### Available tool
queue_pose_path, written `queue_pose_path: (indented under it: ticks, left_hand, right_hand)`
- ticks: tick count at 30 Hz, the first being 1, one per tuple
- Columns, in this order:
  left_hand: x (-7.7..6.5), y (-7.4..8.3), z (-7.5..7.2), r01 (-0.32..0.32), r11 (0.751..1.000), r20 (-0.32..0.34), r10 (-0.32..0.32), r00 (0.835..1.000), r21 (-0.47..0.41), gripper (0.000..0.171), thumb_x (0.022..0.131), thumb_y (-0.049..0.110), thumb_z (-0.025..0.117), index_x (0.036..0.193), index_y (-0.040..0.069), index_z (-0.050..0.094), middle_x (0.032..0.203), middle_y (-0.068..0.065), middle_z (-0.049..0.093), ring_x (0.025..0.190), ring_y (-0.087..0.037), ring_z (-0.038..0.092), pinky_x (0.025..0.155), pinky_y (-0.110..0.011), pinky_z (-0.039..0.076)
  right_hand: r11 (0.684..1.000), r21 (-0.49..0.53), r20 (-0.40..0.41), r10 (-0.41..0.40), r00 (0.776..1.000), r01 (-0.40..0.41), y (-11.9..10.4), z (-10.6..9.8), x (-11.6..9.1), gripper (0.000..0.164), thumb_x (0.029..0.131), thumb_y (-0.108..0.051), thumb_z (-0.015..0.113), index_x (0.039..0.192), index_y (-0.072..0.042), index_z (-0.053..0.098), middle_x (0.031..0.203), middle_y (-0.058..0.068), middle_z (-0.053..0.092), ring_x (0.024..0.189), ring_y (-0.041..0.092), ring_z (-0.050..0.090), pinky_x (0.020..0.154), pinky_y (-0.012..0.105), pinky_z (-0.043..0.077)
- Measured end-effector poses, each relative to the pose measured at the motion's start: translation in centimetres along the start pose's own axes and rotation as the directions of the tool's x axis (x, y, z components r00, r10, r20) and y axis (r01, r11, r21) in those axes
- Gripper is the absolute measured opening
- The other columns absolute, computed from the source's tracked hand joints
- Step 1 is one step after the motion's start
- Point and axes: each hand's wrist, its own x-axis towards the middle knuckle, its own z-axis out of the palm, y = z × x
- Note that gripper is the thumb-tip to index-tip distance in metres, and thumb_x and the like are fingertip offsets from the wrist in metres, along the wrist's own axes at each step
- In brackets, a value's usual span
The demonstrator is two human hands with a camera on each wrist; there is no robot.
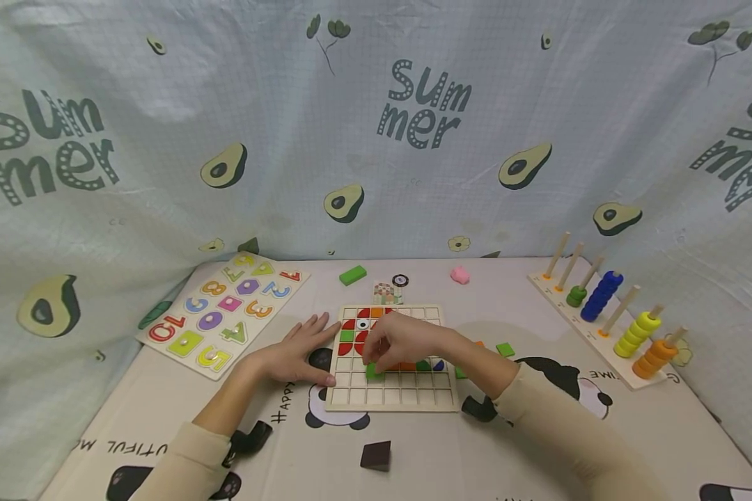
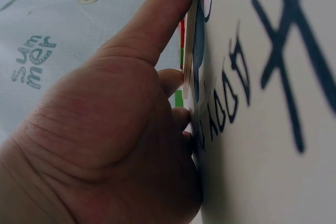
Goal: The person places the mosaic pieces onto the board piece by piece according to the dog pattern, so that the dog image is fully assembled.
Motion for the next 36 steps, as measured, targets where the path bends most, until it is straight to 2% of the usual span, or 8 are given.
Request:
queue_pose_path:
  ticks: [3,8,20,26,29,32,36]
  left_hand:
    - [0.0,0.0,0.0,-0.008,1.000,0.006,0.008,1.000,-0.002,0.106,0.073,0.068,0.067,0.155,0.027,0.014,0.162,-0.004,-0.003,0.148,-0.027,-0.009,0.117,-0.052,-0.005]
    - [-0.1,0.1,-0.1,-0.023,1.000,0.003,0.023,1.000,-0.003,0.105,0.075,0.066,0.068,0.155,0.024,0.015,0.162,-0.007,-0.003,0.147,-0.030,-0.008,0.117,-0.054,-0.005]
    - [-0.1,0.0,0.0,-0.015,1.000,0.000,0.015,1.000,-0.008,0.106,0.073,0.068,0.068,0.155,0.027,0.014,0.162,-0.005,-0.002,0.148,-0.027,-0.009,0.117,-0.052,-0.004]
    - [-0.1,0.0,0.1,-0.021,1.000,-0.009,0.021,1.000,-0.013,0.106,0.073,0.067,0.068,0.155,0.026,0.015,0.162,-0.006,-0.001,0.148,-0.028,-0.008,0.117,-0.053,-0.004]
    - [-0.1,0.1,0.1,-0.023,1.000,-0.010,0.022,1.000,-0.008,0.105,0.074,0.066,0.068,0.155,0.025,0.016,0.162,-0.007,-0.001,0.147,-0.030,-0.008,0.117,-0.054,-0.004]
    - [-0.1,0.2,0.1,-0.020,1.000,-0.012,0.020,1.000,-0.004,0.104,0.075,0.066,0.068,0.155,0.025,0.016,0.162,-0.008,-0.001,0.147,-0.030,-0.008,0.117,-0.053,-0.004]
    - [-0.2,0.2,0.1,-0.021,1.000,-0.016,0.020,1.000,-0.007,0.105,0.074,0.065,0.069,0.155,0.024,0.016,0.162,-0.008,-0.001,0.147,-0.030,-0.008,0.117,-0.053,-0.004]
  right_hand:
    - [1.000,-0.022,0.031,-0.004,1.000,0.005,-0.4,0.5,0.6,0.011,0.080,-0.011,0.078,0.090,-0.014,0.076,0.079,-0.011,0.068,0.071,0.004,0.058,0.066,0.019,0.053]
    - [0.998,-0.047,0.058,0.038,0.998,-0.035,-0.8,1.0,0.9,0.010,0.080,-0.009,0.078,0.087,-0.015,0.075,0.074,-0.010,0.067,0.068,0.002,0.057,0.064,0.018,0.051]
    - [0.978,-0.204,0.045,0.063,0.997,-0.052,-1.1,1.4,0.6,0.009,0.081,-0.015,0.078,0.089,-0.019,0.077,0.074,-0.016,0.066,0.067,0.001,0.054,0.062,0.015,0.049]
    - [0.970,-0.238,0.040,0.067,0.997,-0.056,-1.1,1.6,0.3,0.011,0.082,-0.016,0.077,0.092,-0.020,0.078,0.078,-0.016,0.068,0.068,0.000,0.056,0.064,0.014,0.049]
    - [0.973,-0.229,0.012,0.021,1.000,-0.018,-0.8,1.0,-0.6,0.013,0.083,-0.018,0.076,0.096,-0.019,0.077,0.083,-0.014,0.067,0.072,0.000,0.055,0.066,0.015,0.049]
    - [0.986,-0.165,-0.035,-0.015,0.999,0.009,0.0,-0.3,-2.5,0.018,0.086,-0.017,0.073,0.104,-0.017,0.074,0.092,-0.008,0.068,0.078,0.004,0.056,0.070,0.020,0.051]
    - [0.998,-0.042,-0.122,0.037,0.992,-0.043,1.7,-2.3,-6.0,0.023,0.088,-0.016,0.071,0.111,-0.016,0.072,0.105,0.000,0.068,0.087,0.010,0.059,0.076,0.030,0.053]
